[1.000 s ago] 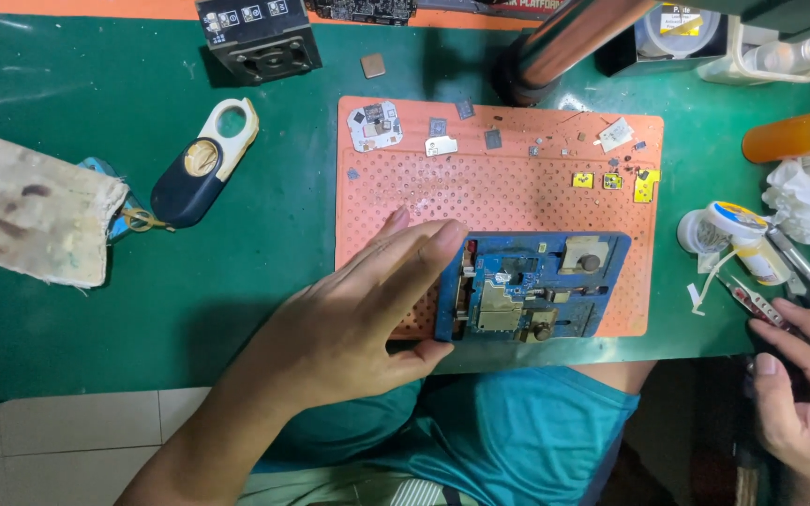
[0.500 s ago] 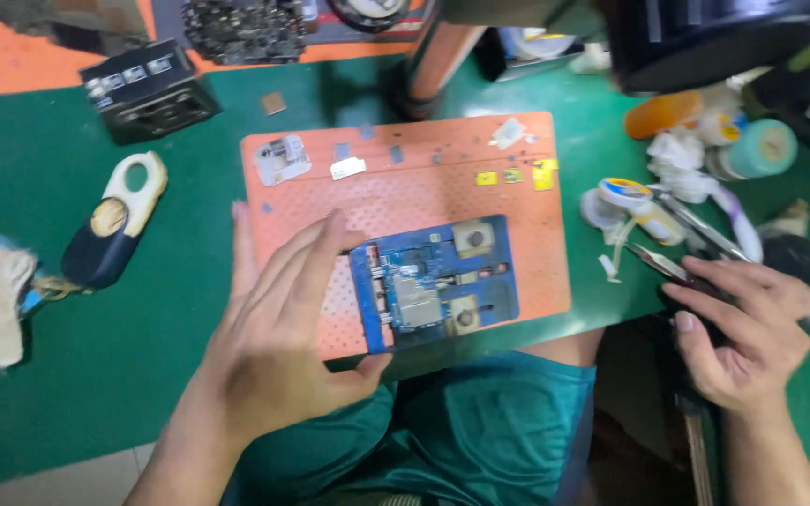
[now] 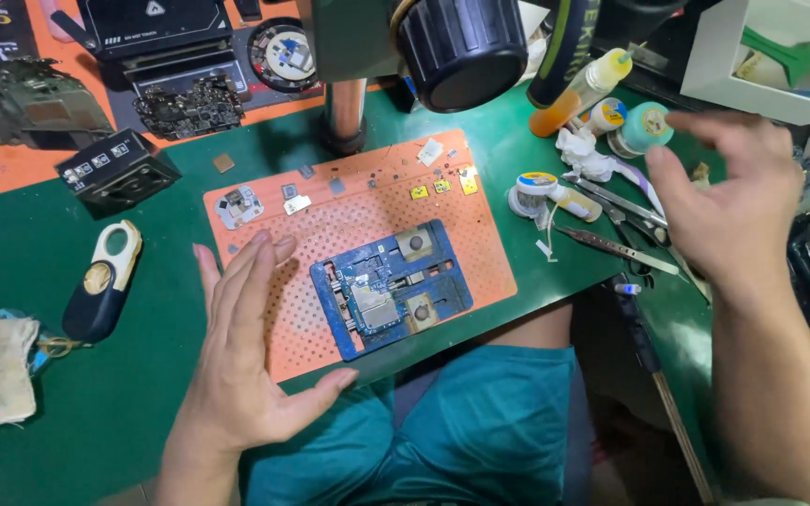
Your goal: The person applies a liquid from a bottle onto a blue circuit board, then places a small cooling fan on top of it. They then use a hot air gun and a metal tool to heat and manipulate components on the circuit board.
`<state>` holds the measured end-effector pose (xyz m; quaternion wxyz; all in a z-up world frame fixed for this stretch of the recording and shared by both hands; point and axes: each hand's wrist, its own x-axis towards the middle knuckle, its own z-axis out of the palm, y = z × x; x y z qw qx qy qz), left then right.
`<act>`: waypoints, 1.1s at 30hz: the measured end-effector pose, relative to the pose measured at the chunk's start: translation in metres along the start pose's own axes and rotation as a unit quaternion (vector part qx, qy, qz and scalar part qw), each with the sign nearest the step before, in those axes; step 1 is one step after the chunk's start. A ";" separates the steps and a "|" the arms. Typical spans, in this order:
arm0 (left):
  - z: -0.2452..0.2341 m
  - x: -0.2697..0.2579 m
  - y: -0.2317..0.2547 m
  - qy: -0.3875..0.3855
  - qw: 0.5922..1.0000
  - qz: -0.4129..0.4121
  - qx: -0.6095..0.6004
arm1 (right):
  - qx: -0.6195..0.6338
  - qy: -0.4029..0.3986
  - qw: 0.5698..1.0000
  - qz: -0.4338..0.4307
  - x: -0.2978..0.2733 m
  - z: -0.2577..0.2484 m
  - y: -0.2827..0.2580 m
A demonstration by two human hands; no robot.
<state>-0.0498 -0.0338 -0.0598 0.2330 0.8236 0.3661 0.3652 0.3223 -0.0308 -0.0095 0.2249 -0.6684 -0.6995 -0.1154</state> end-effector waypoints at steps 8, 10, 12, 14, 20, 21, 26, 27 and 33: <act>-0.001 -0.004 -0.004 0.084 0.995 -0.017 -0.053 | -0.145 -0.306 0.933 0.123 0.023 0.004 -0.040; 0.000 -0.005 -0.006 0.099 0.993 -0.014 -0.063 | -0.215 -0.307 0.922 0.098 0.012 0.014 -0.035; 0.001 -0.006 -0.006 0.102 0.993 -0.023 -0.060 | -0.207 -0.308 0.924 0.091 0.008 0.021 -0.029; 0.000 -0.007 -0.007 0.109 0.992 -0.033 -0.054 | -0.199 -0.307 0.927 0.079 0.003 0.025 -0.018; 0.001 -0.011 -0.013 0.159 0.985 -0.046 -0.048 | 0.084 -0.171 0.968 0.161 -0.044 0.042 0.063; 0.002 -0.011 -0.014 0.159 0.985 -0.048 -0.052 | 0.109 -0.186 0.955 0.204 -0.049 0.041 0.060; 0.002 -0.012 -0.015 0.170 0.982 -0.054 -0.066 | 0.199 -0.243 0.874 0.371 -0.053 0.010 0.005; 0.003 -0.012 -0.015 0.175 0.981 -0.050 -0.064 | 0.217 -0.220 0.922 0.235 -0.042 -0.005 -0.042; -0.001 -0.011 -0.013 0.173 0.981 -0.047 -0.072 | 0.327 -0.126 0.935 -0.056 -0.018 0.007 -0.152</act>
